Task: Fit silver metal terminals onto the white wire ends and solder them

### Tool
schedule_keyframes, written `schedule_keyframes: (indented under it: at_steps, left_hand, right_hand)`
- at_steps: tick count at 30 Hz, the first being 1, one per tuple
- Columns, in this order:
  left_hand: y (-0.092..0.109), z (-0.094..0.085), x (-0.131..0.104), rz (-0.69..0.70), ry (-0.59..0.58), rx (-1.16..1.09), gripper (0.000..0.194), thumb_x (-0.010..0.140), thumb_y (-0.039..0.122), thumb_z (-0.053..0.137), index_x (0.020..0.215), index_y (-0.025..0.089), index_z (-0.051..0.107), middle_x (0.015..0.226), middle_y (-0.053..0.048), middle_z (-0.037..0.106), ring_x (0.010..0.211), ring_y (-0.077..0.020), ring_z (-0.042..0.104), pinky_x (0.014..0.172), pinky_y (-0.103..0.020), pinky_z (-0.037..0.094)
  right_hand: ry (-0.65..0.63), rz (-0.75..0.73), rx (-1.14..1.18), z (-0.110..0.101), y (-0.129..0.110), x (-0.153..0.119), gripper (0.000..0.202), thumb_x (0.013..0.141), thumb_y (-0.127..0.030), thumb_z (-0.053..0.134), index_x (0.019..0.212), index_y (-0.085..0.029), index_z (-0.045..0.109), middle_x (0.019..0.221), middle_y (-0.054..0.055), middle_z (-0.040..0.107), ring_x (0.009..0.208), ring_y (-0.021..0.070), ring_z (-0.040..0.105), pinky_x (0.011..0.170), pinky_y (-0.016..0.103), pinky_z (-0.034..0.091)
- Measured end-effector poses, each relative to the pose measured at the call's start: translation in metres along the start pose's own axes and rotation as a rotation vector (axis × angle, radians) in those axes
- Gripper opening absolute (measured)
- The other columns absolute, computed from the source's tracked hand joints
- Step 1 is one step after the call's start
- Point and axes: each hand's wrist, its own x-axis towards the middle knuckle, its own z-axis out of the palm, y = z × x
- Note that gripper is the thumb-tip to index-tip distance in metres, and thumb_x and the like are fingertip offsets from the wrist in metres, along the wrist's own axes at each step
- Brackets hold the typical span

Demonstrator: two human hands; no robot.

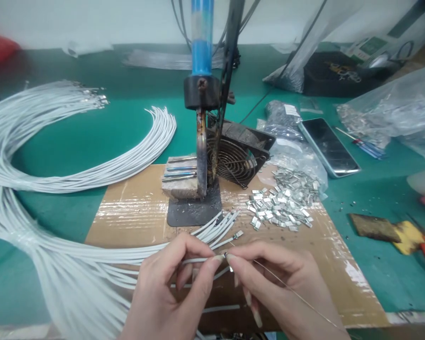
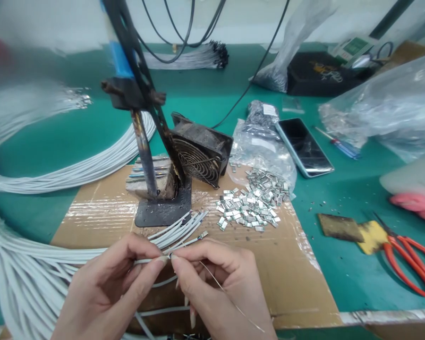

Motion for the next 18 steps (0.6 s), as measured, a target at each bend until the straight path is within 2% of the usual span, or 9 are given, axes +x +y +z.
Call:
schedule_keyframes:
  at_steps: [4,7,9,11,14,18]
  left_hand:
    - [-0.003,0.003,-0.005,0.101,0.071,0.103,0.020,0.092,0.036,0.087,0.076,0.026,0.079,0.062,0.001,0.068,0.051,-0.0148,0.053,0.050,-0.025,0.042]
    - [-0.006,0.008,-0.009,0.061,0.090,0.065,0.021,0.092,0.039,0.087,0.079,0.026,0.078,0.064,0.000,0.070,0.051,-0.0152,0.057,0.049,-0.025,0.041]
    - [-0.006,0.013,-0.011,-0.008,0.086,-0.020,0.029,0.095,0.047,0.085,0.079,0.025,0.075,0.063,0.000,0.071,0.052,-0.0154,0.059,0.049,-0.024,0.040]
    - [-0.006,0.016,-0.011,-0.104,0.056,-0.143,0.040,0.098,0.060,0.081,0.081,0.025,0.070,0.060,0.001,0.069,0.050,-0.0143,0.058,0.048,-0.023,0.041]
    - [-0.005,0.017,-0.007,-0.273,-0.044,-0.375,0.053,0.092,0.074,0.082,0.083,0.025,0.065,0.060,0.004,0.066,0.049,-0.0126,0.059,0.049,-0.021,0.046]
    - [-0.001,0.010,0.003,-0.353,-0.176,-0.594,0.054,0.084,0.066,0.094,0.081,0.022,0.065,0.061,0.007,0.063,0.051,-0.0075,0.054,0.050,-0.015,0.044]
  right_hand:
    - [0.036,-0.030,-0.031,0.002,-0.002,-0.001,0.023,0.060,-0.032,0.107,0.064,-0.020,0.087,0.050,-0.002,0.063,0.045,0.0061,0.049,0.040,0.012,0.040]
    - [0.094,-0.046,0.056,0.010,0.002,-0.001,0.027,0.055,-0.029,0.108,0.059,-0.020,0.084,0.044,-0.004,0.058,0.038,0.0045,0.045,0.035,0.011,0.036]
    - [0.169,-0.060,0.133,0.020,0.010,-0.001,0.029,0.056,-0.032,0.107,0.057,-0.019,0.081,0.043,-0.005,0.057,0.034,0.0031,0.042,0.033,0.010,0.034]
    - [0.227,-0.077,0.185,0.030,0.021,0.001,0.031,0.061,-0.039,0.103,0.057,-0.020,0.079,0.043,-0.006,0.057,0.032,0.0024,0.041,0.032,0.010,0.033]
    - [0.273,-0.131,0.178,0.040,0.034,0.003,0.028,0.068,-0.043,0.097,0.062,-0.021,0.083,0.045,-0.005,0.060,0.033,0.0036,0.044,0.033,0.012,0.037]
    - [0.344,-0.284,0.078,0.040,0.035,0.004,0.010,0.067,-0.030,0.094,0.061,-0.026,0.087,0.051,-0.003,0.065,0.045,0.0067,0.053,0.040,0.012,0.043]
